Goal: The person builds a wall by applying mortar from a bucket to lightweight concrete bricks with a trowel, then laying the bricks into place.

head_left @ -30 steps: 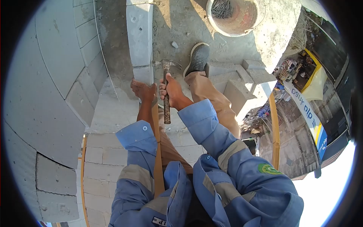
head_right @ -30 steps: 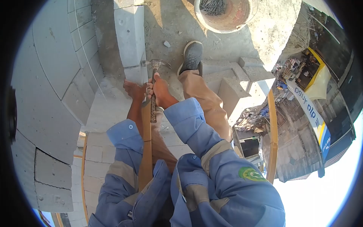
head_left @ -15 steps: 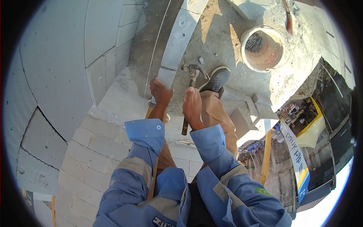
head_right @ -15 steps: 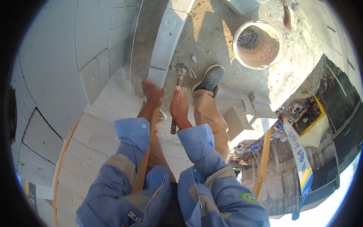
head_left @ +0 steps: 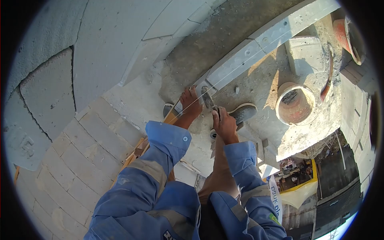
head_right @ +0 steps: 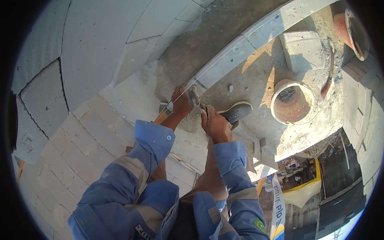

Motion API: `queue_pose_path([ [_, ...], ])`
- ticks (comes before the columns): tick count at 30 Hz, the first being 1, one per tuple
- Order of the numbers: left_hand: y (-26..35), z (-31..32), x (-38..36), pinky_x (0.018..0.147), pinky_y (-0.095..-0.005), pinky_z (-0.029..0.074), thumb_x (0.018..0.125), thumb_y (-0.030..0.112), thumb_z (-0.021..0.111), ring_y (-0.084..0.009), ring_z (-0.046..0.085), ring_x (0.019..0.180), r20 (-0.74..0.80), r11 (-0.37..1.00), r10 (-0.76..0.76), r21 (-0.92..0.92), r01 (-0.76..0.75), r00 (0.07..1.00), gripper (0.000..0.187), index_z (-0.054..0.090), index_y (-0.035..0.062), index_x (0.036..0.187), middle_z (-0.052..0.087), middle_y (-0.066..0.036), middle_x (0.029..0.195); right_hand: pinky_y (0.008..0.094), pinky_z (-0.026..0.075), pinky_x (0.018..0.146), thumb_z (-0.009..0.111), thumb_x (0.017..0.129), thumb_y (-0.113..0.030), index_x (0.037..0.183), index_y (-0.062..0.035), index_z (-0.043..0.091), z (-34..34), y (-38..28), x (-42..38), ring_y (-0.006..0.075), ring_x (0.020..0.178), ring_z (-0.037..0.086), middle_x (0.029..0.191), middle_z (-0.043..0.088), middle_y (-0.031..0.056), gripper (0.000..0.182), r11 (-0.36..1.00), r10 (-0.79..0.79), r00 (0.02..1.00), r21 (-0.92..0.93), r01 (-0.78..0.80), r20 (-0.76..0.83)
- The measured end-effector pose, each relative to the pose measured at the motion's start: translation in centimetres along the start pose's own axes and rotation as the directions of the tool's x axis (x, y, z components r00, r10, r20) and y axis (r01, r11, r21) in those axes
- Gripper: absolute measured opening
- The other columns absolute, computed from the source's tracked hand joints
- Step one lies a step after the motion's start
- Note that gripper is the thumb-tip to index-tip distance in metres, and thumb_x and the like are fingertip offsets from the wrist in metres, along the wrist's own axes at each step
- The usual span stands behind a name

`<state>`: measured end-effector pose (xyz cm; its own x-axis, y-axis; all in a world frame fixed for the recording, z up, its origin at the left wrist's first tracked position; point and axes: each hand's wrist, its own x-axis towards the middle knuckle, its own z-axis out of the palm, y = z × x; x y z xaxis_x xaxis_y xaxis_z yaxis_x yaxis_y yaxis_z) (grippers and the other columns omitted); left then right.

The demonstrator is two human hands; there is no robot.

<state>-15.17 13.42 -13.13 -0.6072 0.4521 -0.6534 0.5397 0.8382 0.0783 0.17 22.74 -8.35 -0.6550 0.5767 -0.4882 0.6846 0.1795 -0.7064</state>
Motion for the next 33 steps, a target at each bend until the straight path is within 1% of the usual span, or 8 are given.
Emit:
queue_pose_path([
  [3, -0.3, -0.2, 0.0, 0.105, -0.0503, 0.029, 0.066, 0.018, 0.083, -0.04, 0.039, 0.123, -0.08, 0.999, 0.042, -0.014, -0.043, 0.996, 0.099, 0.023, 0.0078, 0.144, 0.033, -0.022, 0.136, 0.0464, 0.051, 0.055, 0.054, 0.096, -0.034, 0.099, -0.0042, 0.058, -1.9, -2.0, 2.9, 0.0394, 0.063, 0.065, 0.079, 0.065, 0.0207, 0.03, 0.995, -0.072, 0.997, 0.07, 0.073, -0.02],
  [8, 0.2, -0.9, -0.1, 0.107, -0.051, 0.028, 0.067, 0.016, 0.082, -0.0403, 0.039, 0.123, 0.002, 0.998, 0.033, -0.055, -0.033, 0.999, 0.097, 0.022, 0.0089, 0.144, 0.03, -0.023, 0.138, 0.044, 0.055, 0.058, 0.054, 0.093, -0.024, 0.122, 0.0038, 0.051, -2.7, -6.4, 13.1, 0.0388, 0.07, 0.067, 0.099, 0.065, 0.0198, 0.041, 0.938, -0.048, 0.984, -0.332, 0.104, 0.171],
  [18, -1.6, 2.3, 0.1, 0.111, -0.0531, 0.021, 0.082, 0.034, 0.07, -0.0458, 0.032, 0.125, 0.037, 0.995, 0.083, 0.046, -0.085, 0.996, 0.093, 0.015, -0.0011, 0.147, 0.019, -0.027, 0.142, 0.0426, 0.056, 0.062, 0.065, 0.082, -0.021, 0.096, -0.0027, 0.07, 9.8, -6.7, 23.7, 0.0317, 0.076, 0.071, 0.081, 0.071, 0.0145, 0.024, 0.88, 0.06, 0.85, -0.429, 0.203, 0.524],
  [23, -3.1, 4.9, -0.1, 0.111, -0.0536, 0.019, 0.084, 0.041, 0.067, -0.0454, 0.032, 0.125, 0.01, 0.981, 0.131, 0.146, -0.131, 0.991, 0.093, 0.014, -0.0014, 0.147, 0.019, -0.028, 0.143, 0.0384, 0.056, 0.059, 0.064, 0.083, -0.022, 0.085, -0.0045, 0.072, 9.6, -7.9, 22.3, 0.0298, 0.075, 0.072, 0.081, 0.072, 0.0154, 0.019, 0.861, 0.079, 0.853, -0.466, 0.202, 0.516],
  [26, -1.4, 1.6, 0.1, 0.111, -0.0535, 0.02, 0.084, 0.041, 0.067, -0.0443, 0.032, 0.126, 0.136, 0.998, -0.003, -0.058, 0.011, 0.991, 0.092, 0.013, -0.0003, 0.148, 0.02, -0.027, 0.143, 0.0358, 0.056, 0.058, 0.063, 0.084, -0.022, 0.078, -0.0056, 0.074, 6.3, -9.6, 19.8, 0.0286, 0.075, 0.072, 0.082, 0.072, 0.0159, 0.021, 0.888, 0.052, 0.924, -0.44, 0.131, 0.379],
  [28, -2.4, 2.8, 0.2, 0.11, -0.0535, 0.021, 0.083, 0.039, 0.068, -0.0451, 0.031, 0.128, 0.137, 1.0, 0.01, -0.025, -0.006, 0.991, 0.093, 0.013, 0.0014, 0.148, 0.02, -0.026, 0.145, 0.0411, 0.056, 0.059, 0.061, 0.084, -0.021, 0.092, -0.0034, 0.07, 3.1, -10.6, 15.6, 0.0312, 0.075, 0.071, 0.082, 0.071, 0.0172, 0.021, 0.909, 0.013, 0.984, -0.411, 0.062, 0.177],
  [30, -3.8, 5.1, 1.7, 0.11, -0.0537, 0.022, 0.08, 0.037, 0.071, -0.0451, 0.029, 0.131, 0.159, 1.0, 0.014, -0.006, -0.013, 0.987, 0.098, 0.011, 0.0037, 0.149, 0.018, -0.027, 0.147, 0.0468, 0.055, 0.062, 0.059, 0.088, -0.023, 0.11, -0.0026, 0.06, -1.3, -10.9, 11.3, 0.0351, 0.073, 0.07, 0.081, 0.069, 0.0194, 0.031, 0.964, 0.08, 0.979, -0.266, -0.028, 0.187],
  [33, -2.0, 2.8, 1.9, 0.11, -0.0546, 0.022, 0.077, 0.036, 0.076, -0.0445, 0.024, 0.137, 0.205, 1.0, 0.01, 0.005, -0.011, 0.979, 0.107, 0.006, 0.0065, 0.151, 0.013, -0.028, 0.152, 0.0534, 0.051, 0.069, 0.053, 0.094, -0.032, 0.115, -0.0024, 0.048, -5.3, -8.3, 3.6, 0.0447, 0.076, 0.066, 0.084, 0.067, 0.0253, 0.037, 0.974, 0.22, 0.95, -0.092, -0.205, 0.22],
])
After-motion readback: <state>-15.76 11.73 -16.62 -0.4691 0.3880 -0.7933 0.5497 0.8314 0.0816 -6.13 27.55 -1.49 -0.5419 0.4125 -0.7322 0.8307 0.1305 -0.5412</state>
